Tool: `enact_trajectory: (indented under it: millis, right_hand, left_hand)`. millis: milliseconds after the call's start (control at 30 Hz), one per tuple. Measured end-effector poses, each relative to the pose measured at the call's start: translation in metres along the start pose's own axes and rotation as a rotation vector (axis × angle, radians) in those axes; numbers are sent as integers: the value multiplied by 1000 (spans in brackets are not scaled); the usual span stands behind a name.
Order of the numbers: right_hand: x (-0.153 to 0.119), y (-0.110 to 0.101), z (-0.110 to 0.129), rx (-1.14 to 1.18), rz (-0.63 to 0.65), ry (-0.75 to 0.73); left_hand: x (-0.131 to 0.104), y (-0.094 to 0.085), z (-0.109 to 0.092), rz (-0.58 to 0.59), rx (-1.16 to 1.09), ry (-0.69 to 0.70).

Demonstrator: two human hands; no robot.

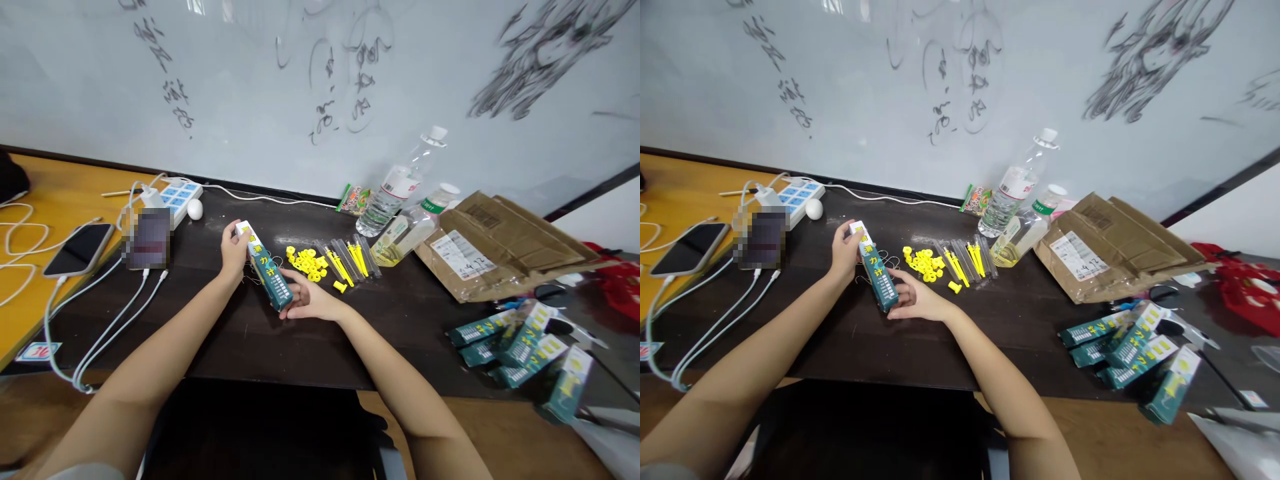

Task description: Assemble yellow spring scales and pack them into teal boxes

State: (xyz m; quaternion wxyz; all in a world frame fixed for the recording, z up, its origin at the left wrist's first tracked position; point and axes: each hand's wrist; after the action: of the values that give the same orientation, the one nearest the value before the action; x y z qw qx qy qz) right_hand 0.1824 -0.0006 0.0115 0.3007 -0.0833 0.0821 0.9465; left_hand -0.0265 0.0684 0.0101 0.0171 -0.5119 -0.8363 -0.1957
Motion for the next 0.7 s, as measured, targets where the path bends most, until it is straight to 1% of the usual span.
enact_trajectory:
  millis: [133,267,300,367,433,467,500,533,600,633,700]
  right_hand:
    - [2,4,-2,-110,-151,-68]
    - [1,6,-2,-207,-219,-86]
    - [0,5,-2,-224,-213,-80]
    - [-1,3,-1,-231,-154,-51]
    - [-1,0,0,-216,-85,-23]
    - [-1,0,-1,-213,-86,-16]
    - [1,1,-2,-221,-132,-14]
    - [2,3,-3,-240,-217,-18]
    - [6,7,-5,-303,-494,-39]
    - [8,9,-5,-332,-610,-49]
    - [7,9,-1,-336,-776,-90]
  left_hand:
    - [-5,1,5,43,6,-6]
    - [-8,2,9,65,-6,-25]
    - [-8,2,9,73,-7,-11]
    - [-8,1,9,94,-3,53]
    - [-8,1,9,101,13,155]
    - [-9,2,9,104,23,210]
    - [-11,2,8,116,32,260]
    - [-13,4,7,143,39,301]
    - [-18,5,4,241,54,361]
    - [-20,6,3,296,65,391]
    - [-25,5,2,373,115,497]
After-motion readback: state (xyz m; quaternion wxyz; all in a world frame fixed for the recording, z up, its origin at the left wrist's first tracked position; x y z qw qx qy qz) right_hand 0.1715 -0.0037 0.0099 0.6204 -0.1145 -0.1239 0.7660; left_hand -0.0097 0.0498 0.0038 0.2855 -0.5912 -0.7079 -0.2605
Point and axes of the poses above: each hand's wrist, its own x-axis towards the middle knuckle, its own y-axis out of the palm, z = x × y, and after that the axes turned 12 degrees about y, right-handed
